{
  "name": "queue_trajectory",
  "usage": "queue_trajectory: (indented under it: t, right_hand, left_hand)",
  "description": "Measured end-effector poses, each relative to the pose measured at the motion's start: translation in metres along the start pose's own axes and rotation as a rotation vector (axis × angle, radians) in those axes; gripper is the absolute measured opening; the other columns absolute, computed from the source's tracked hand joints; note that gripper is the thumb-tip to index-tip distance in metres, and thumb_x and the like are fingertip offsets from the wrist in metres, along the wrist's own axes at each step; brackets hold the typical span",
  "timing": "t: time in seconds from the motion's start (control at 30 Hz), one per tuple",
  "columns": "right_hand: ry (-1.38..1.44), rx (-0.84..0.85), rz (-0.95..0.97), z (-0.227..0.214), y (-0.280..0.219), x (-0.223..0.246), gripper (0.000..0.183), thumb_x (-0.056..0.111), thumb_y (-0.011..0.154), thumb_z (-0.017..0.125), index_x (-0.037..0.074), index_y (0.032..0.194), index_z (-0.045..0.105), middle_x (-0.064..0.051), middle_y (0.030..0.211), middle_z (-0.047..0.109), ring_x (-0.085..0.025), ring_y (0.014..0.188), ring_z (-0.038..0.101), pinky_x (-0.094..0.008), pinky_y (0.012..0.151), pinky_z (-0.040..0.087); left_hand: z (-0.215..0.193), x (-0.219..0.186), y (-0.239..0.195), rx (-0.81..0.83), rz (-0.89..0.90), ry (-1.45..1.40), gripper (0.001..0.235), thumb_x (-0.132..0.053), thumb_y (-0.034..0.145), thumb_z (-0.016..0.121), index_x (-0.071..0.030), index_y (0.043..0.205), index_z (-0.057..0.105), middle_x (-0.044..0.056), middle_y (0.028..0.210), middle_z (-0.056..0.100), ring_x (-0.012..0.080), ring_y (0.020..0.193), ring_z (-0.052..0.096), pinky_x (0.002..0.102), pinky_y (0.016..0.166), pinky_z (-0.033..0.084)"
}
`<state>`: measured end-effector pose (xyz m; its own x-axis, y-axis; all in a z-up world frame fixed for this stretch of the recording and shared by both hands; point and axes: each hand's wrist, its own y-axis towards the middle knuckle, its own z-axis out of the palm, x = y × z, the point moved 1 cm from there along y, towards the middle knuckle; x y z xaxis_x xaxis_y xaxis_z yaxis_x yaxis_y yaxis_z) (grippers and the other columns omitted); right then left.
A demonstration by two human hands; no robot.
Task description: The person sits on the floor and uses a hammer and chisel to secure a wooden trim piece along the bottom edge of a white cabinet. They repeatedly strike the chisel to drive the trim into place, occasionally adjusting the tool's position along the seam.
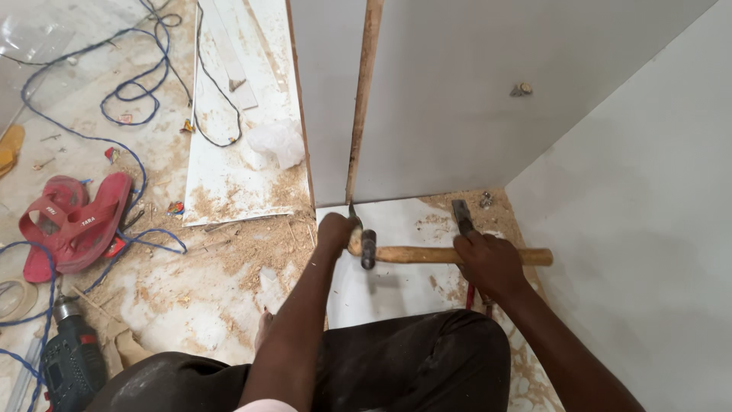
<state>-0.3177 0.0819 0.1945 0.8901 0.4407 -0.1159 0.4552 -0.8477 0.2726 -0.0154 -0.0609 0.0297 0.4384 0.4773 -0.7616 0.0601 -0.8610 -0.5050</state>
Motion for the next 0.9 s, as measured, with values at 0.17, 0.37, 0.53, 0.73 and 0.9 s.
queue_trajectory:
  t: [0.17,0.37,0.53,0.73,0.9]
  right_hand:
    - [-0.113,0.185,0.052,-0.007,-0.034,-0.001,0.027,0.018,0.074,0.08,0.013,0.093,0.062,-0.004,0.083,0.066,-0.024,0.071,0.068,-0.04,0.056,0.054]
    - [-0.136,0.438,0.149,-0.022,-0.057,0.007,0.057,0.027,0.07,0.082,0.018,0.122,0.062,-0.005,0.086,0.067,-0.024,0.076,0.069,-0.041,0.061,0.055]
    - [-0.062,0.412,0.254,-0.02,-0.053,0.019,0.049,0.021,0.078,0.075,0.02,0.125,0.063,-0.004,0.088,0.071,-0.026,0.08,0.071,-0.043,0.064,0.057]
    - [0.049,0.447,0.389,-0.01,-0.037,0.039,0.02,0.029,0.087,0.073,0.015,0.099,0.068,-0.005,0.088,0.073,-0.029,0.081,0.072,-0.046,0.071,0.057]
    - [0.053,0.487,0.461,0.014,-0.022,0.052,0.025,0.034,0.087,0.074,0.014,0.101,0.067,-0.006,0.087,0.072,-0.028,0.08,0.072,-0.045,0.069,0.058]
  left_hand:
    - [0.022,0.009,0.013,-0.197,0.233,0.226,0.037,-0.034,0.092,0.074,0.002,0.081,0.075,0.019,0.078,0.073,0.03,0.068,0.07,0.04,0.062,0.051]
    - [0.008,0.025,0.04,0.186,-0.218,-1.076,0.025,-0.012,0.098,0.059,0.008,0.113,0.061,0.021,0.09,0.069,0.0305,0.076,0.072,0.047,0.07,0.066]
    - [0.029,0.032,0.014,0.188,-0.101,-0.943,0.032,-0.015,0.098,0.054,0.011,0.116,0.058,0.025,0.09,0.069,0.0317,0.073,0.07,0.046,0.061,0.062]
    - [0.06,0.056,-0.012,0.15,-0.012,-0.721,0.045,-0.032,0.103,0.056,0.009,0.119,0.065,0.015,0.09,0.066,0.0232,0.081,0.059,0.035,0.075,0.049]
    - [0.042,0.051,-0.024,0.177,-0.126,-0.763,0.045,-0.037,0.103,0.05,0.0,0.126,0.062,0.013,0.091,0.066,0.021,0.078,0.06,0.035,0.071,0.052]
